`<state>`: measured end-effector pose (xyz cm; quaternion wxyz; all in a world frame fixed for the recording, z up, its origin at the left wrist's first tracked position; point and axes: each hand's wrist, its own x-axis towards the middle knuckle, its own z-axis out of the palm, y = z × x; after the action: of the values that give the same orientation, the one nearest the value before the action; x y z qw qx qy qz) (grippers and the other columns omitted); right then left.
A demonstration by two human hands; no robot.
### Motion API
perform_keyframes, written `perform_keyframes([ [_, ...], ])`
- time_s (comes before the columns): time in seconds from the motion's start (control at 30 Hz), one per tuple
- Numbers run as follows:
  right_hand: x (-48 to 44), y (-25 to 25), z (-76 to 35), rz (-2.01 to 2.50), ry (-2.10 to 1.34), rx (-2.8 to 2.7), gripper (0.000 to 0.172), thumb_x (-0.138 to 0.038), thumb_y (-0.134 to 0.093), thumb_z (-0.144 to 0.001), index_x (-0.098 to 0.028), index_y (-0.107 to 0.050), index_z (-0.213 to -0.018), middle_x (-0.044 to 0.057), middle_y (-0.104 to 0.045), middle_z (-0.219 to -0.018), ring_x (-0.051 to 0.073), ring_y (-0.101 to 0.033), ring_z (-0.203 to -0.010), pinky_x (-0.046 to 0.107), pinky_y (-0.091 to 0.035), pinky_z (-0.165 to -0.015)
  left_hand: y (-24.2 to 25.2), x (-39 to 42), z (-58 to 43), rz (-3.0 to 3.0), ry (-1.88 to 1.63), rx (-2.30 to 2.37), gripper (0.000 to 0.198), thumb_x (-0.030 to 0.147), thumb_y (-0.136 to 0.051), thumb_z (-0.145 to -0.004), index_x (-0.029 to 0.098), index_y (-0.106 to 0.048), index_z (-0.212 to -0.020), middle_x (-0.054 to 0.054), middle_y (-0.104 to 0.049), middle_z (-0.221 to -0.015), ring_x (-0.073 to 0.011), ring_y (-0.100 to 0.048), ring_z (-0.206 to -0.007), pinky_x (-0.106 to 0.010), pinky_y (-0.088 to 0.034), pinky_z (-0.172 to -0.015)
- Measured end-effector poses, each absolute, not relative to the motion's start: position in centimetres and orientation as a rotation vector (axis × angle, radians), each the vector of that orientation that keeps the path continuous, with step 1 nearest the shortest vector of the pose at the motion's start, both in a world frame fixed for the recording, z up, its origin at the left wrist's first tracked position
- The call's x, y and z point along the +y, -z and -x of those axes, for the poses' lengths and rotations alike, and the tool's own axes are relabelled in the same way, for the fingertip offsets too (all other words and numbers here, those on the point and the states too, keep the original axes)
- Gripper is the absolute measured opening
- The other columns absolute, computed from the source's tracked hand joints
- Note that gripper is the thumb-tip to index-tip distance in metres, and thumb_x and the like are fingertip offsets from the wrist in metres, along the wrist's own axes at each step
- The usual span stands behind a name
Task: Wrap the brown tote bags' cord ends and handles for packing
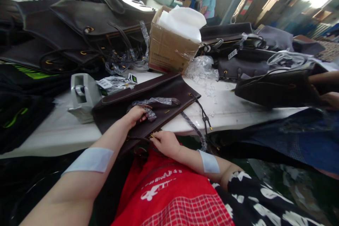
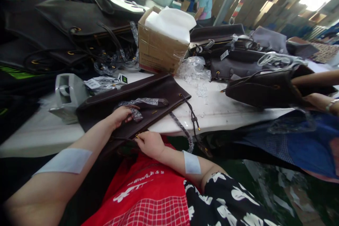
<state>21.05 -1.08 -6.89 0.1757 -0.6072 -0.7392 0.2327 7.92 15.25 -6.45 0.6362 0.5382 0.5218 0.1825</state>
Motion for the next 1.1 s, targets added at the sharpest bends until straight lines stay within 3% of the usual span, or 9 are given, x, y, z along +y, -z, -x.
perform_keyframes([
  [0.1,-1.2,6.9,-19.6,1.518,-0.861,-2.133,0.023,-0.03,-0.051,-0.091,-0.02,-0.068,-0.08,-0.001,-0.067,-0.077,0.012,-0.055,-0.07,0.022,-0.036,-0.065,6.8,15.4,-7.9,-1.204,-0.437,1.205,0.05,0.007,-0.046,-0.056,0.009,-0.061,-0.105,0.004,-0.05,-0.043,-0.0088,-0.038,-0.031,-0.019,-0.023,-0.031],
  [0.4,-1.8,6.5,-14.2,1.118,-0.986,-2.43,0.018,-0.028,-0.052,-0.088,-0.02,-0.066,-0.078,-0.001,-0.068,-0.081,0.013,-0.058,-0.072,0.022,-0.036,-0.06,7.2,15.3,-8.0,-1.21,-0.473,1.245,0.05,0.009,-0.048,-0.059,0.01,-0.062,-0.107,0.004,-0.049,-0.043,-0.0087,-0.039,-0.032,-0.019,-0.025,-0.032],
  [0.57,-1.9,6.5,-14.2,1.047,-1.016,-2.559,0.018,-0.03,-0.051,-0.088,-0.021,-0.066,-0.086,-0.001,-0.068,-0.086,0.014,-0.059,-0.073,0.022,-0.037,-0.058,7.4,15.2,-7.9,-1.238,-0.474,1.259,0.045,0.011,-0.048,-0.062,0.011,-0.062,-0.105,0.004,-0.05,-0.043,-0.0088,-0.039,-0.032,-0.019,-0.026,-0.032],
  [0.67,-1.9,5.8,-15.7,1.02,-1.046,-2.51,0.019,-0.026,-0.051,-0.086,-0.02,-0.067,-0.094,0.001,-0.069,-0.094,0.015,-0.061,-0.081,0.022,-0.041,-0.064,7.4,15.2,-7.9,-1.26,-0.467,1.259,0.042,0.011,-0.047,-0.063,0.012,-0.063,-0.102,0.003,-0.05,-0.044,-0.0087,-0.039,-0.033,-0.019,-0.026,-0.032],
  [0.8,-1.6,5.6,-18.6,1.141,-1.151,-2.138,0.025,-0.017,-0.052,-0.083,-0.021,-0.068,-0.101,0.001,-0.07,-0.102,0.015,-0.063,-0.093,0.022,-0.045,-0.081,7.1,14.9,-7.7,-1.31,-0.476,1.249,0.039,0.012,-0.047,-0.066,0.011,-0.061,-0.102,0.003,-0.052,-0.048,-0.0088,-0.041,-0.035,-0.019,-0.028,-0.034],
  [0.9,-0.6,6.6,-21.4,1.433,-1.317,-1.602,0.019,-0.02,-0.053,-0.083,-0.017,-0.066,-0.096,0.002,-0.071,-0.086,0.014,-0.066,-0.074,0.023,-0.049,-0.067,6.9,14.3,-7.7,-1.377,-0.492,1.259,0.037,0.014,-0.046,-0.068,0.012,-0.061,-0.102,0.003,-0.052,-0.049,-0.0095,-0.044,-0.037,-0.019,-0.031,-0.036],
  [1.0,0.7,7.9,-23.9,1.596,-1.382,-1.084,0.018,-0.021,-0.055,-0.081,-0.014,-0.06,-0.097,0.002,-0.068,-0.074,0.012,-0.062,-0.056,0.019,-0.045,-0.049,6.7,13.8,-7.8,-1.475,-0.503,1.31,0.035,0.014,-0.046,-0.07,0.012,-0.062,-0.101,0.001,-0.055,-0.053,-0.012,-0.052,-0.044,-0.02,-0.037,-0.041],
  [1.1,1.5,8.3,-25.7,1.534,-1.395,-0.788,0.021,-0.022,-0.059,-0.078,-0.014,-0.058,-0.097,0.003,-0.069,-0.08,0.011,-0.062,-0.058,0.018,-0.045,-0.048,5.9,13.3,-7.7,-1.587,-0.527,1.409,0.037,0.011,-0.048,-0.068,0.014,-0.062,-0.102,-0.004,-0.064,-0.067,-0.0172,-0.063,-0.063,-0.026,-0.049,-0.057],
])
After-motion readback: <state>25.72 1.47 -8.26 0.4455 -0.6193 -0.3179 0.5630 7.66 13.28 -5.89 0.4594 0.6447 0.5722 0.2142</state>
